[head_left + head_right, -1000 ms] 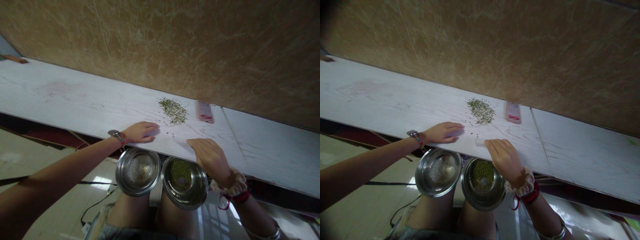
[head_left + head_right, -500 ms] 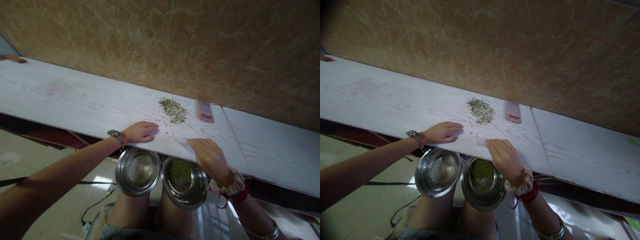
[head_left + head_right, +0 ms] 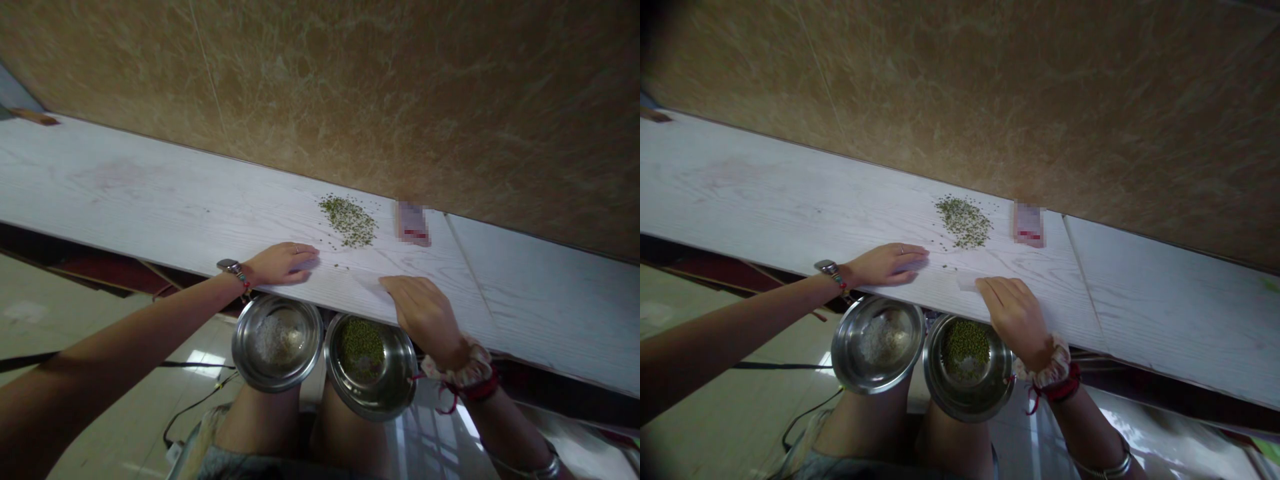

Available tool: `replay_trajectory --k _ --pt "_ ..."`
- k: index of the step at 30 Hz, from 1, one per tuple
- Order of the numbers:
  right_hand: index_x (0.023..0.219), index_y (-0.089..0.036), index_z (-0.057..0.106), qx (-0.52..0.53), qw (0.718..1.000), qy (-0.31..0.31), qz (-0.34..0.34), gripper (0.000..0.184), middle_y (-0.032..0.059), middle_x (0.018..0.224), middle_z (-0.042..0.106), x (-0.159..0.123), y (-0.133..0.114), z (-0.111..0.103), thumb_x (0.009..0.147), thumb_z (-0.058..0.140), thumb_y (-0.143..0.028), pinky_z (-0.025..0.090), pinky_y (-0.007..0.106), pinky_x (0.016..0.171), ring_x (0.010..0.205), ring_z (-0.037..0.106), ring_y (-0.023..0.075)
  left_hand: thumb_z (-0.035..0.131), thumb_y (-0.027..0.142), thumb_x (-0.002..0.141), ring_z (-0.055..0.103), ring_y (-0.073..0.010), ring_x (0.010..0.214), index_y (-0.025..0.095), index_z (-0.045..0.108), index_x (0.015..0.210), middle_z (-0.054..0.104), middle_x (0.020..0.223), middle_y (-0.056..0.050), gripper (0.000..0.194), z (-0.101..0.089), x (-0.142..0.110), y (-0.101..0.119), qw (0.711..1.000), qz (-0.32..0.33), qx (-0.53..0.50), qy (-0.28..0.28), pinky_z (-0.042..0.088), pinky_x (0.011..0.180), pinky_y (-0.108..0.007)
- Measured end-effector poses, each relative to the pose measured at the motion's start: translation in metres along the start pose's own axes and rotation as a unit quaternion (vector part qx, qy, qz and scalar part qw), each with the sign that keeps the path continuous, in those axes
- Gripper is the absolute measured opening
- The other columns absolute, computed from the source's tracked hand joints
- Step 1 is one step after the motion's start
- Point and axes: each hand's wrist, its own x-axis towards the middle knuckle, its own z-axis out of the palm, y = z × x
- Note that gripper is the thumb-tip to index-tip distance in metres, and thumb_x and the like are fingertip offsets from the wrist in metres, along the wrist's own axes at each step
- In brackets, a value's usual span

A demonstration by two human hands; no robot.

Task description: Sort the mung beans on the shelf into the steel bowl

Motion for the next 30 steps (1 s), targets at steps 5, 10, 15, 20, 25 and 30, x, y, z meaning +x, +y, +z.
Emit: replay_trajectory --k 5,10,15,20,25,30 --pt "0.097 -0.012 0.062 -0.026 1.000 0.005 0.011 0.029 0.0079 0.085 0.070 0.000 0.012 0.010 0.081 0.041 0.000 0.044 0.030 0.073 0.079 0.062 0.0169 0.043 0.035 0.090 0.052 -0.0201 0.115 0.015 0.050 0.124 0.051 0.132 -0.010 0.039 -0.002 0.000 0.002 1.000 -0.004 0.000 -0.006 0.039 0.098 -0.032" --pt "0.099 -0.014 0.062 -0.035 0.999 0.010 0.023 0.031 0.0072 0.086 0.070 0.000 0.018 0.014 0.082 0.040 -0.002 0.044 0.031 0.074 0.080 0.062 0.0167 0.043 0.035 0.091 0.051 -0.0196 0.116 0.017 0.051 0.122 0.051 0.132 -0.008 0.037 -0.002 0.000 0.002 1.000 -0.004 0.001 -0.004 0.038 0.098 -0.032" --pt "0.099 -0.012 0.062 -0.002 1.000 0.015 0.024 0.030 0.0081 0.087 0.071 0.008 0.012 0.019 0.083 0.039 -0.002 0.044 0.032 0.074 0.081 0.062 0.0173 0.043 0.035 0.091 0.053 -0.0202 0.114 0.017 0.051 0.121 0.052 0.131 -0.009 0.036 -0.001 0.000 0.001 1.000 0.001 0.002 -0.003 0.040 0.097 -0.032" --pt "0.096 -0.012 0.064 0.015 1.000 0.008 0.004 0.031 0.0085 0.088 0.071 0.016 0.009 0.019 0.083 0.038 0.000 0.044 0.032 0.073 0.080 0.062 0.0167 0.043 0.034 0.090 0.052 -0.0207 0.114 0.017 0.052 0.120 0.053 0.130 -0.010 0.035 -0.003 0.001 0.002 1.000 0.007 0.000 -0.001 0.040 0.097 -0.033" --pt "0.097 -0.014 0.063 0.036 0.999 0.011 0.004 0.033 0.0072 0.088 0.071 0.008 0.008 0.009 0.080 0.039 0.000 0.045 0.032 0.075 0.083 0.063 0.0167 0.043 0.033 0.090 0.053 -0.0213 0.113 0.015 0.052 0.121 0.052 0.131 -0.010 0.037 -0.004 0.001 0.003 1.000 -0.001 -0.009 -0.004 0.041 0.096 -0.033" --pt "0.099 -0.014 0.063 0.027 0.999 0.020 0.021 0.032 0.0068 0.089 0.071 0.010 0.007 0.010 0.081 0.040 -0.001 0.046 0.032 0.075 0.084 0.063 0.0175 0.043 0.034 0.090 0.052 -0.0219 0.115 0.014 0.051 0.121 0.052 0.130 -0.011 0.038 -0.004 0.001 0.003 1.000 -0.005 -0.008 -0.014 0.040 0.098 -0.033"
